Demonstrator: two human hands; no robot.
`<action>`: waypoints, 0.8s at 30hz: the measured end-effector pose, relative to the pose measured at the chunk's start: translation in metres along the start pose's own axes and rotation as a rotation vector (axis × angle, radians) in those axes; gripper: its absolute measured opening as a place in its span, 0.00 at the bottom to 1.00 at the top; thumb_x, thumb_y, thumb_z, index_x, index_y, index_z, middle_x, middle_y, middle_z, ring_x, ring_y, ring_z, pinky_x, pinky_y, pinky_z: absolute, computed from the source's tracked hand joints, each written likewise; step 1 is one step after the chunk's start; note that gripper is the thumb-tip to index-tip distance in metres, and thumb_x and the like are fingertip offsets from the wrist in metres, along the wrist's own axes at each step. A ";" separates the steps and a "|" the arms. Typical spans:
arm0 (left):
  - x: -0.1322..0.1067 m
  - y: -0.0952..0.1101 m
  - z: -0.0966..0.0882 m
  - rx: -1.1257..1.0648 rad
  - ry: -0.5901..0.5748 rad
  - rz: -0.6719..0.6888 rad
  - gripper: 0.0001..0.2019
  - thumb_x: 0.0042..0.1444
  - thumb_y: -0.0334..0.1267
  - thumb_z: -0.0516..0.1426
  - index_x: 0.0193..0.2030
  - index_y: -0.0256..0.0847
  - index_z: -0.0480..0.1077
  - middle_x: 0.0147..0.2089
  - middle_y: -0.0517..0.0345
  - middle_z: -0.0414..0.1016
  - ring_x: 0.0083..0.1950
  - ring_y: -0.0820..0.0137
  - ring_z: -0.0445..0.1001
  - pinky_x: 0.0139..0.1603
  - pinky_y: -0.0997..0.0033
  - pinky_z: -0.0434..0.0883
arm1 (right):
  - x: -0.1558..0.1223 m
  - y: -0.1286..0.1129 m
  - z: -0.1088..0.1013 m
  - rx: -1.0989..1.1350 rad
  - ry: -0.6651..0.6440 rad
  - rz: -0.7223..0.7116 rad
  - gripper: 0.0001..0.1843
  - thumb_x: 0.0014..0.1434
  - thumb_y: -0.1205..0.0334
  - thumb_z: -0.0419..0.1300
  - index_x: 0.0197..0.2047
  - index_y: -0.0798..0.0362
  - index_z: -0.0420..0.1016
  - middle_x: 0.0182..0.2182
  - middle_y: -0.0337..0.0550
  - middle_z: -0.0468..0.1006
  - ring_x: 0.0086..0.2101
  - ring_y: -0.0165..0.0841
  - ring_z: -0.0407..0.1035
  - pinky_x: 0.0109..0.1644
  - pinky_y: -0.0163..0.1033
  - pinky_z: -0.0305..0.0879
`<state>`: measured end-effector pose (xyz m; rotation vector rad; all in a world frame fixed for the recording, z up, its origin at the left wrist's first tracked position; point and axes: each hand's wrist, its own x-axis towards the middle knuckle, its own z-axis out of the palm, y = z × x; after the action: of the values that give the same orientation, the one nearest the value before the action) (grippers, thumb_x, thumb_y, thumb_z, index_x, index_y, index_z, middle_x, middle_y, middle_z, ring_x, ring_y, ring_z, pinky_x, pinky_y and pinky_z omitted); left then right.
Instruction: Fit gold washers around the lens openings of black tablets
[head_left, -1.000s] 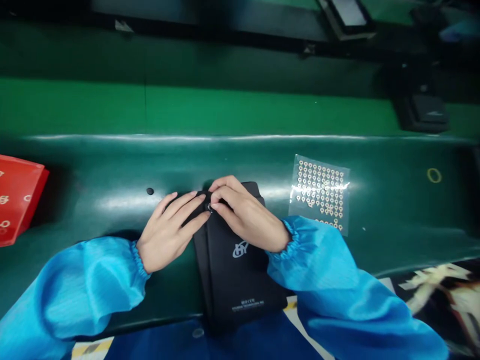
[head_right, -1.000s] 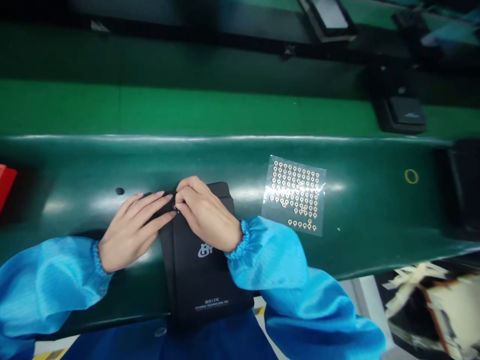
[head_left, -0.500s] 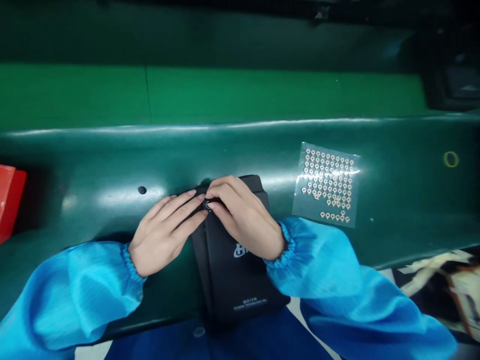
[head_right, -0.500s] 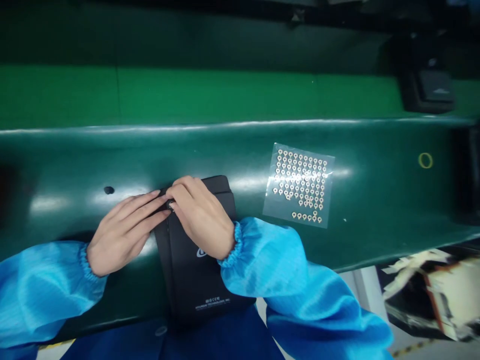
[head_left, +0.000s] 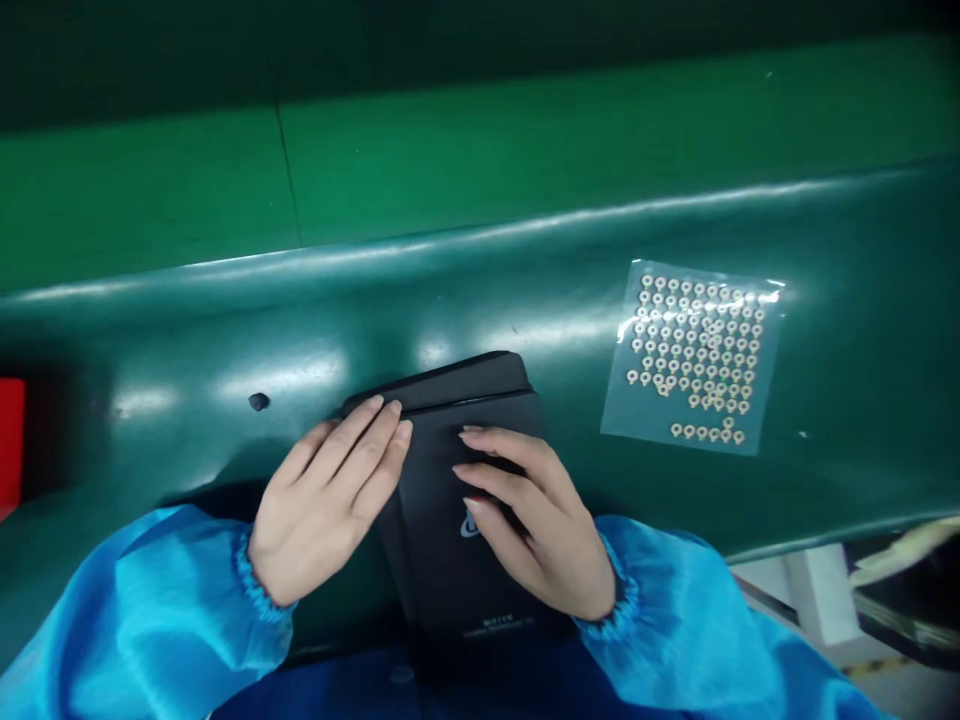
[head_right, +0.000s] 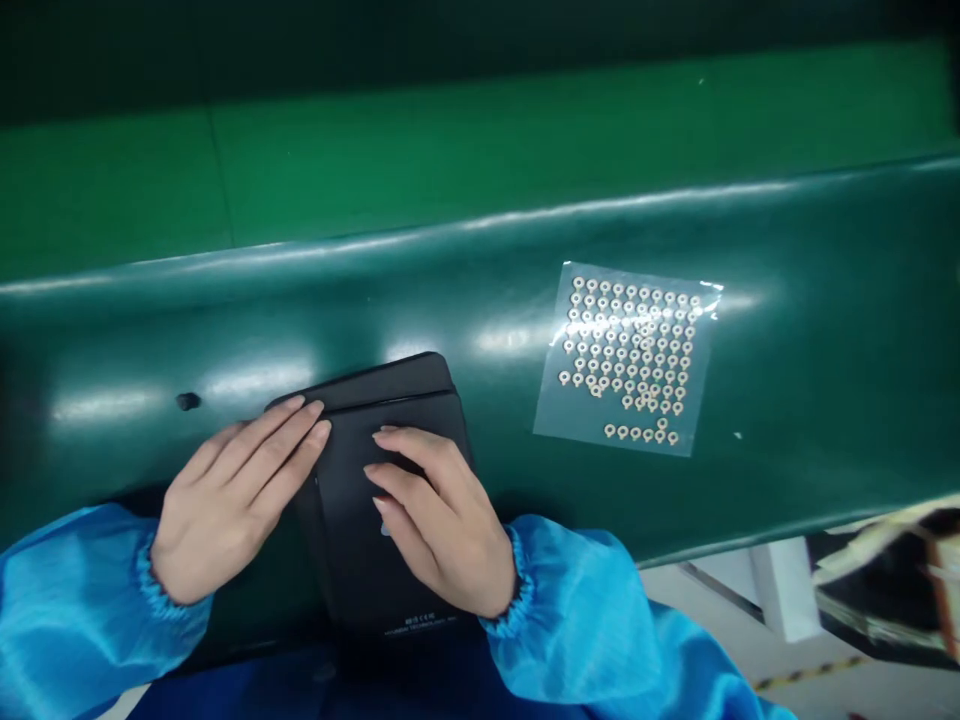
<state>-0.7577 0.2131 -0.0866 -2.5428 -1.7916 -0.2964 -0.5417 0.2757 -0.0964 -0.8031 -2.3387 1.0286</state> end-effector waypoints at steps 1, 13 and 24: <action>0.002 0.002 -0.002 0.048 -0.013 0.019 0.17 0.64 0.23 0.46 0.56 0.28 0.68 0.60 0.44 0.70 0.59 0.58 0.72 0.51 0.61 0.68 | 0.002 0.001 -0.001 0.004 -0.004 -0.014 0.15 0.63 0.74 0.55 0.52 0.54 0.67 0.53 0.55 0.68 0.55 0.43 0.64 0.56 0.50 0.68; -0.032 -0.017 0.020 -0.263 0.115 -0.173 0.27 0.57 0.19 0.50 0.64 0.36 0.61 0.64 0.42 0.66 0.67 0.59 0.62 0.63 0.55 0.64 | -0.064 -0.001 -0.004 -0.208 -0.113 -0.136 0.14 0.69 0.59 0.52 0.51 0.58 0.72 0.55 0.55 0.72 0.63 0.43 0.55 0.68 0.51 0.48; -0.012 -0.006 0.007 -0.020 -0.054 -0.119 0.34 0.56 0.17 0.48 0.68 0.46 0.56 0.66 0.39 0.63 0.63 0.52 0.67 0.54 0.50 0.70 | -0.109 -0.006 0.002 -0.336 -0.181 -0.117 0.18 0.62 0.54 0.60 0.55 0.46 0.73 0.58 0.42 0.71 0.68 0.42 0.42 0.71 0.58 0.28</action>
<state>-0.7660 0.2048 -0.0963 -2.4852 -1.9732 -0.2513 -0.4663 0.1986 -0.1115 -0.7046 -2.7240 0.6932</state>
